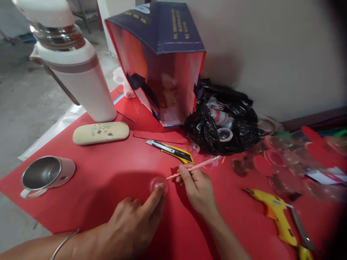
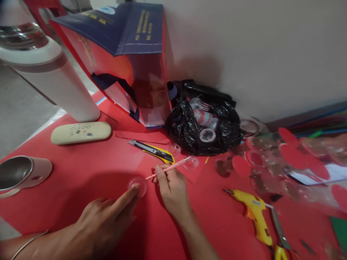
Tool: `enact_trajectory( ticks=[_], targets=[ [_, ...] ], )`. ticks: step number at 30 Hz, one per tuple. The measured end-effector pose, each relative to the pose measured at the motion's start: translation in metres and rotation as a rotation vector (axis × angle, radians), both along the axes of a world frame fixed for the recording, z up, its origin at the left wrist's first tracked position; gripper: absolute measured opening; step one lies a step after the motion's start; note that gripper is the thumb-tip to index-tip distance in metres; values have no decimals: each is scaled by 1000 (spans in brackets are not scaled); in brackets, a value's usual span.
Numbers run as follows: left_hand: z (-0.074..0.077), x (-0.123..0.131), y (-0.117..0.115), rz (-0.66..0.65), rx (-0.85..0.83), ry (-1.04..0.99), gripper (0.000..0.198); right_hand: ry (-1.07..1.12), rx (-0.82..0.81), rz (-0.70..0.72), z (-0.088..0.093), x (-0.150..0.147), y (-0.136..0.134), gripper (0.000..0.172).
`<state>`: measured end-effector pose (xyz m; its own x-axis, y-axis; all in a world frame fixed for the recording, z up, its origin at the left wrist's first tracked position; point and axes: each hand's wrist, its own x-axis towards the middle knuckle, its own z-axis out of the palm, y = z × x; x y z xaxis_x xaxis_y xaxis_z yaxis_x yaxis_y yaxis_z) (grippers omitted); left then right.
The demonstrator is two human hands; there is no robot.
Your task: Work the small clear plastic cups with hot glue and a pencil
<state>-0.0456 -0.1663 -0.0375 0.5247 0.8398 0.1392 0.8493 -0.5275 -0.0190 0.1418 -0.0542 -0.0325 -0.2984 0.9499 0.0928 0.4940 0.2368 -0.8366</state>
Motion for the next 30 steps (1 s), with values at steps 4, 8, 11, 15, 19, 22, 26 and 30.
enact_trajectory(
  ticks=[4, 8, 11, 15, 19, 22, 26, 30],
  targets=[
    [1, -4, 4, 17, 32, -72, 49, 35, 27, -61, 0, 4, -13, 33],
    [7, -5, 10, -4, 33, -123, 55, 44, 46, -121, -3, 6, -25, 32],
    [12, -5, 12, 17, 80, -208, 60, 44, 61, -153, -7, 8, -34, 32],
    [16, -4, 14, 24, 77, -250, 66, 35, 98, -156, -9, 8, -45, 36],
    [17, -5, 16, 35, 77, -235, 63, 21, 165, -133, -10, 6, -57, 36],
    [16, -7, 17, 46, 35, -210, 60, 22, 208, -109, -10, 3, -66, 35],
    [13, -8, 16, 71, 25, -188, 58, 42, 235, -34, -10, -3, -75, 37],
    [12, -10, 16, 74, 24, -166, 59, 43, 383, 84, -14, -9, -83, 31]
  ],
)
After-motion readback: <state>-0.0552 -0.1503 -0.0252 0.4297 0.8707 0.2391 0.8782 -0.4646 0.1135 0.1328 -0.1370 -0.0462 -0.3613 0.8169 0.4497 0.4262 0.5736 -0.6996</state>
